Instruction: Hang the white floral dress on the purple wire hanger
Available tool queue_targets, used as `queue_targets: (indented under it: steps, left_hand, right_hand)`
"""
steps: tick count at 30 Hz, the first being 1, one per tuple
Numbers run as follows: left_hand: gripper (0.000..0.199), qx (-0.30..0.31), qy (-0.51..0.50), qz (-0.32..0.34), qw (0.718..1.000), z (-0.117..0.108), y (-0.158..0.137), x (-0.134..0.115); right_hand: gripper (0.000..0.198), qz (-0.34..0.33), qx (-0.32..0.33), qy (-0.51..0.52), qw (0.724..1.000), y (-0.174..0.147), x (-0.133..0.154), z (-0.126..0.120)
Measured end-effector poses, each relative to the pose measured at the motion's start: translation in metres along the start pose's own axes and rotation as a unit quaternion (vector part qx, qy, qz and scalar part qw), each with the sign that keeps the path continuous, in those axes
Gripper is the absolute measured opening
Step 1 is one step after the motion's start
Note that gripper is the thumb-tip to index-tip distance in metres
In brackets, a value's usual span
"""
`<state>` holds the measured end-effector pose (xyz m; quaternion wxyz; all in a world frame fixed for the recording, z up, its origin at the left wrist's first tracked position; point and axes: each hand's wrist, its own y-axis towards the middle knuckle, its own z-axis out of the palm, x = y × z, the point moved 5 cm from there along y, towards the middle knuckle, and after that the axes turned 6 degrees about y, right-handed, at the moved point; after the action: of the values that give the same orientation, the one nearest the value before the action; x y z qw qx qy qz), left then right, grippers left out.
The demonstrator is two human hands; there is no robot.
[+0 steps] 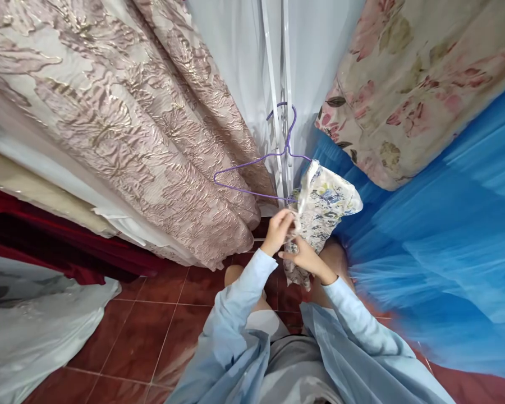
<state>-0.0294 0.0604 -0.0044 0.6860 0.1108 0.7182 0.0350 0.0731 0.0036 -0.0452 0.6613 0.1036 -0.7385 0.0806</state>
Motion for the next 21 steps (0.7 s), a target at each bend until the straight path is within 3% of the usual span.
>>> queue_targets:
  steps: [2, 4, 7, 9, 11, 12, 15, 17, 21]
  left_hand:
    - [0.026, 0.146, 0.11, 0.11, 0.977, 0.028, -0.008, -0.033]
    - [0.022, 0.244, 0.178, 0.185, 0.935, 0.048, -0.014, -0.056]
    - [0.031, 0.269, 0.203, 0.205, 0.919, 0.061, -0.013, -0.067]
    - [0.043, 0.234, 0.214, 0.196, 0.928, 0.063, -0.011, -0.064]
    - [0.049, 0.222, 0.229, 0.201, 0.926, 0.067, -0.014, -0.061]
    - [0.046, 0.245, 0.232, 0.207, 0.918, 0.072, -0.017, -0.058]
    - [0.027, 0.388, 0.226, 0.193, 0.873, 0.091, -0.035, -0.044]
    - [0.031, 0.449, 0.23, 0.163, 0.848, 0.098, -0.045, -0.03]
    - [0.043, 0.407, 0.221, 0.183, 0.867, 0.091, -0.05, -0.007]
  right_hand:
    - [0.044, 0.019, 0.001, 0.06, 0.998, -0.011, 0.006, -0.003]
    - [0.045, 0.016, -0.078, 0.12, 0.99, -0.022, 0.01, -0.019]
    - [0.049, 0.004, -0.196, 0.163, 0.967, -0.041, 0.013, -0.054]
    - [0.044, 0.02, -0.197, 0.16, 0.967, -0.055, 0.013, -0.075]
    - [0.036, 0.033, -0.167, 0.139, 0.975, -0.071, 0.017, -0.092]
    - [0.031, 0.037, -0.149, 0.13, 0.98, -0.079, 0.02, -0.099]
    - [0.019, 0.067, -0.055, 0.106, 0.991, -0.101, 0.036, -0.114]
    - [0.019, 0.076, 0.029, 0.08, 0.993, -0.112, 0.052, -0.119]
    - [0.035, 0.044, 0.132, 0.012, 0.99, -0.121, 0.086, -0.132]
